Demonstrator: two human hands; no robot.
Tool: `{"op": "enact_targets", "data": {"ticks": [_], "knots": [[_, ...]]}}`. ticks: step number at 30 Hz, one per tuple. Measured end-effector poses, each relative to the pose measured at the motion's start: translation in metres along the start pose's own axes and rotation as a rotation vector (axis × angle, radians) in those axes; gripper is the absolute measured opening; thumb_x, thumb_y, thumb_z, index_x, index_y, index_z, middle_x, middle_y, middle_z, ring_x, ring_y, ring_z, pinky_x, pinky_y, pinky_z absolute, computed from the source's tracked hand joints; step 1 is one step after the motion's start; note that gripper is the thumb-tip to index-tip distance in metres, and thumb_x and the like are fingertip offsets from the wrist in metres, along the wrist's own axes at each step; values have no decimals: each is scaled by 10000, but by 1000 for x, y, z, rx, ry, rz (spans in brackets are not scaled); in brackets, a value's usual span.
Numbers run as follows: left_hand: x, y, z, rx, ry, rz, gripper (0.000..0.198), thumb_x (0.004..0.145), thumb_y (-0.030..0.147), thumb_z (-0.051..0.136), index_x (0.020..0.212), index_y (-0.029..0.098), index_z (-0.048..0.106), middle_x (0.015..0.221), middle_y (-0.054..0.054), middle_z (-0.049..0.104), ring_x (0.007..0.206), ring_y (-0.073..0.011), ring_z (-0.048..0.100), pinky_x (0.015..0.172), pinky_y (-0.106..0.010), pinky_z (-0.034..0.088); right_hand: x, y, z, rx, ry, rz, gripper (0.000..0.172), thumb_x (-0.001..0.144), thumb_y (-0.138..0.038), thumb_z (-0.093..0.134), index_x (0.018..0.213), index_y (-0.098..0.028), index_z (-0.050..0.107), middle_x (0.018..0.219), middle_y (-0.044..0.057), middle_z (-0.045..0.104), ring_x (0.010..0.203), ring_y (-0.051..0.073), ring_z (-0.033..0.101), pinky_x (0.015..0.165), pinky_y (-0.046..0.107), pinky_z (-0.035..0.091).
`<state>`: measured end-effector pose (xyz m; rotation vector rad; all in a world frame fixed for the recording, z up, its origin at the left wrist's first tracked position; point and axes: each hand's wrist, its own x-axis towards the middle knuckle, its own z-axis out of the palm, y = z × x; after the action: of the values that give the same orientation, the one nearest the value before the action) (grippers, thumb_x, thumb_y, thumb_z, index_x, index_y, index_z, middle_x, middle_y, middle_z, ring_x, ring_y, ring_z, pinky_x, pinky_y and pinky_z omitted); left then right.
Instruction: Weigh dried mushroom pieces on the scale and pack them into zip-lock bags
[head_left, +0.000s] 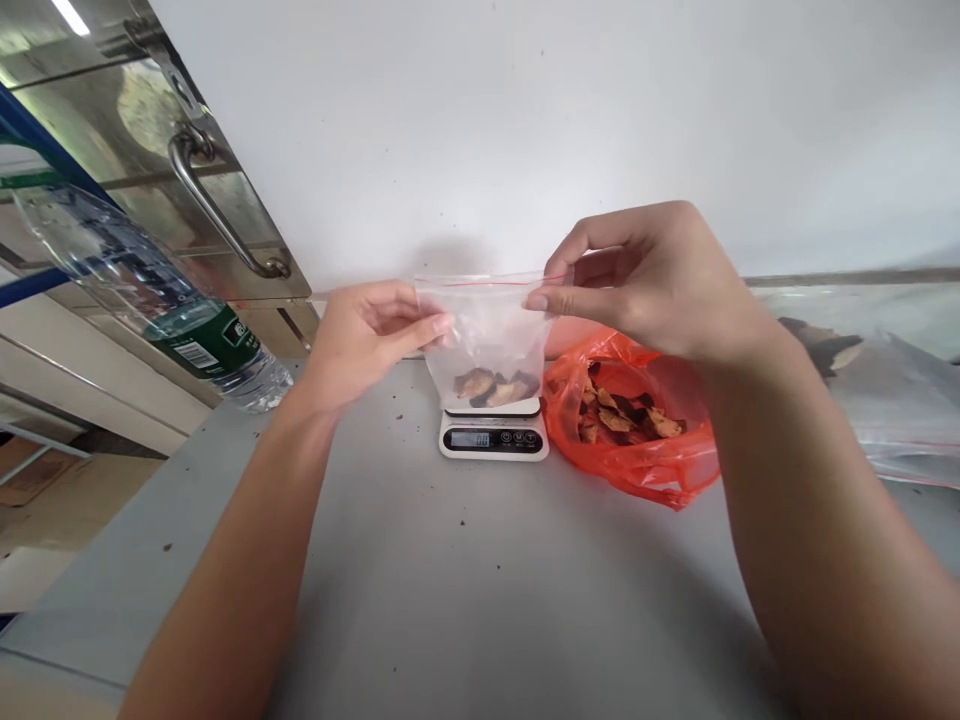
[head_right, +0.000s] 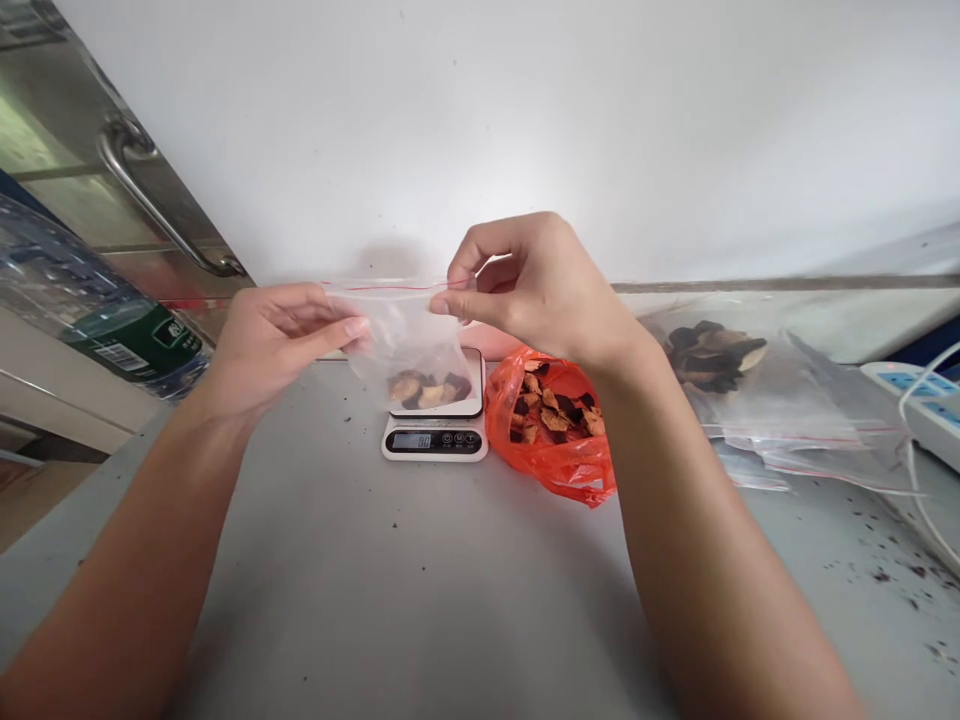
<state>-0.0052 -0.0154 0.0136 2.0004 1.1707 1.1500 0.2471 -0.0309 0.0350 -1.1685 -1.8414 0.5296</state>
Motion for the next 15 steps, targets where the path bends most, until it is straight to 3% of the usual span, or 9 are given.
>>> {"op": "enact_targets", "data": {"ticks": [3, 6, 8, 11, 15], "knots": [[-1, 2, -2, 79, 92, 18, 196, 817, 402, 794, 817, 209, 759, 780, -21, 781, 787, -212, 772, 749, -306, 640, 0, 2, -2, 49, -15, -11, 156, 781, -271, 836, 773, -253, 681, 787, 12, 677, 779, 193, 665, 767, 370, 592], [-2, 4, -4, 102, 63, 15, 170, 841, 377, 765, 841, 208, 749, 797, -19, 776, 790, -206, 768, 753, -298, 636, 2, 4, -5, 56, -68, 35, 128, 786, -211, 806, 876, -245, 722, 760, 12, 691, 772, 192, 674, 785, 366, 587], [-2, 6, -4, 114, 42, 32, 159, 866, 364, 728, 841, 208, 742, 769, -15, 762, 763, -199, 760, 741, -292, 631, 4, 5, -5, 25, -145, 76, 46, 816, -222, 777, 823, -223, 731, 739, 29, 700, 750, 192, 665, 762, 364, 577], [-2, 7, -3, 126, 39, 72, 149, 891, 338, 690, 839, 209, 744, 755, -11, 753, 743, -189, 749, 745, -287, 624, 6, 6, -5, -44, -211, 103, 167, 865, -276, 753, 719, -209, 706, 732, 50, 701, 726, 190, 640, 722, 364, 552], [-3, 7, -4, 97, 36, 100, 174, 905, 344, 680, 811, 211, 741, 800, -20, 769, 777, -196, 748, 774, -302, 615, 5, 8, -6, -80, -228, 115, 176, 883, -276, 733, 721, -224, 690, 727, 43, 695, 700, 185, 618, 709, 365, 539]]}}
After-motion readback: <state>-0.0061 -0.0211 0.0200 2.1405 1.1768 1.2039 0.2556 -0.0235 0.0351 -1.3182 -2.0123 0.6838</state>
